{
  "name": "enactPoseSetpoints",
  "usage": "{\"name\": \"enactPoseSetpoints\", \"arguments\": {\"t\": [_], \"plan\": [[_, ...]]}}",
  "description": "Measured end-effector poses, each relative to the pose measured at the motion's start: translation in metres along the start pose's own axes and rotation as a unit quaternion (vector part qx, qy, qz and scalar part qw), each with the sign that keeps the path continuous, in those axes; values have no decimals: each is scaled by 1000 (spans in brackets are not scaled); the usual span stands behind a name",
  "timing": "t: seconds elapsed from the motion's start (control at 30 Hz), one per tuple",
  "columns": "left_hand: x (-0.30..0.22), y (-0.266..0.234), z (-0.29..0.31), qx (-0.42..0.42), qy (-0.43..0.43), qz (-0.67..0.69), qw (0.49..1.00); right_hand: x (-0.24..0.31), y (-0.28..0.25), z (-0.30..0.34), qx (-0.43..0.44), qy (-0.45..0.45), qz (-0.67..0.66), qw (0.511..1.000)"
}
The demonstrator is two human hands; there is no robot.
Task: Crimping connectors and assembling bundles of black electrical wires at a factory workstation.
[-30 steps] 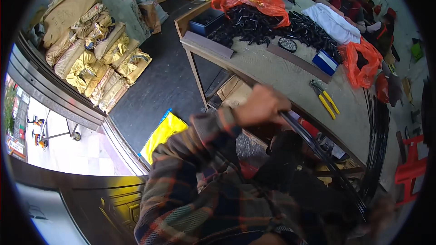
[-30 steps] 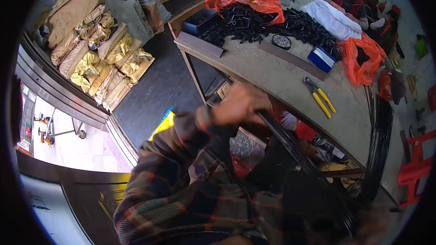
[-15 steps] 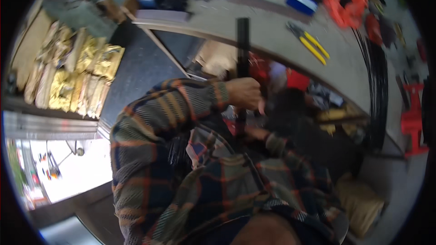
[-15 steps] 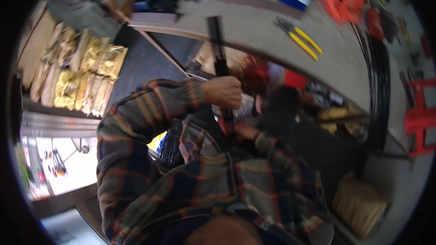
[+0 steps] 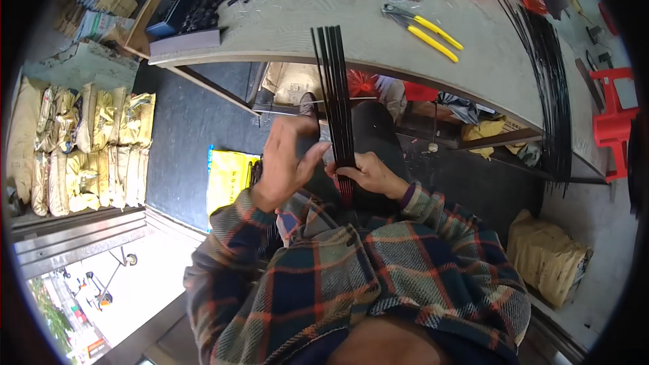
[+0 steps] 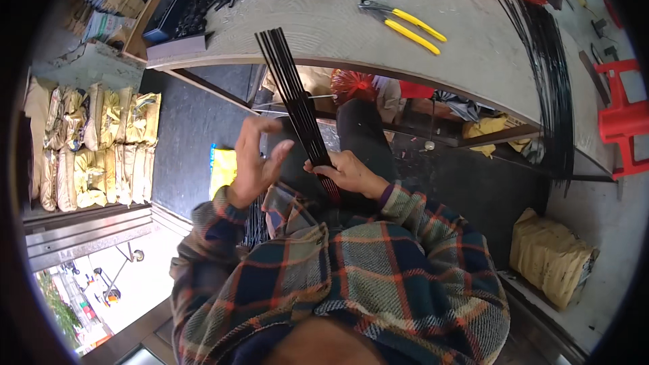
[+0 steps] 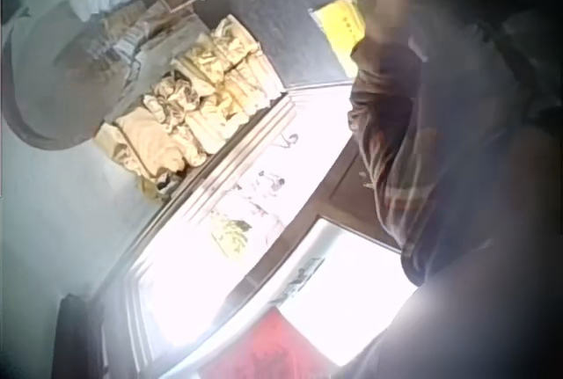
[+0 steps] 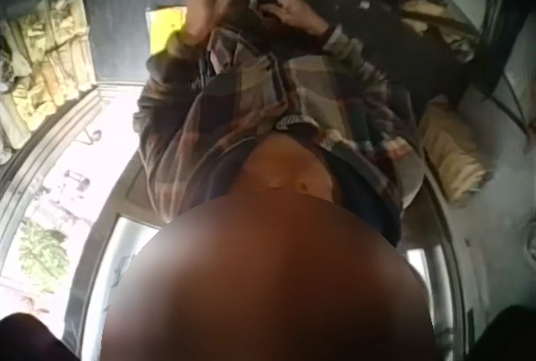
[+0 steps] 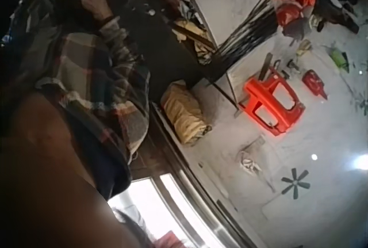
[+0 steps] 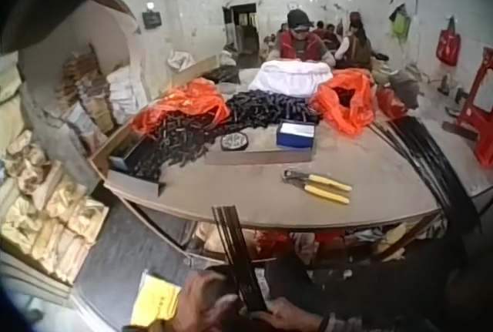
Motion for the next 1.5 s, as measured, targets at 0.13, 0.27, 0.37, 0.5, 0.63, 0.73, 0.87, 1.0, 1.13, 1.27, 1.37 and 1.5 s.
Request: {"name": "enactPoseSetpoints", "arguments": {"t": [0.13, 0.27, 0.37, 0.5, 0.63, 0.73, 0.87, 1.0, 1.13, 1.27, 1.37, 1.5], "plan": [[10, 17, 13, -167, -317, 478, 802, 33, 4, 0, 66, -55, 103, 991], [7, 30, 23, -165, -219, 531, 802, 75, -48, -21, 181, -56, 39, 981], [-1, 28, 11, -120, -136, 574, 799, 166, -80, -59, 83, -147, 149, 974], [28, 47, 13, -226, -148, 591, 760, 232, -47, -54, 390, -451, 38, 802], [43, 32, 13, -170, -287, 569, 751, 196, -86, -102, 225, -266, 205, 915], [58, 32, 11, -205, -305, 569, 736, 154, -189, -151, -55, -114, 353, 927], [79, 39, -1, -218, -353, 589, 693, 111, -343, -199, -120, -104, 446, 881], [94, 28, 21, -251, -421, 561, 667, 87, -366, -264, -130, -79, 587, 795], [93, 28, 11, -179, -382, 523, 741, 78, -329, -325, -95, -258, 600, 751], [95, 42, 12, -253, -324, 565, 715, 248, -87, -222, -50, -403, 442, 800], [84, 36, 4, -299, -234, 624, 683, 329, -10, -168, -39, -411, 398, 819], [86, 44, 27, -290, -257, 626, 677, 256, -88, -204, -62, -349, 387, 851]]}}
Point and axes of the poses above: each hand's wrist, its own z-axis away from the middle knuckle, its own y-axis out of the palm, x = y × z, the point moved 7 cm from there along -z, towards the middle knuckle, and after that the axes turned 11 degrees about z, right-handed, at the moved point
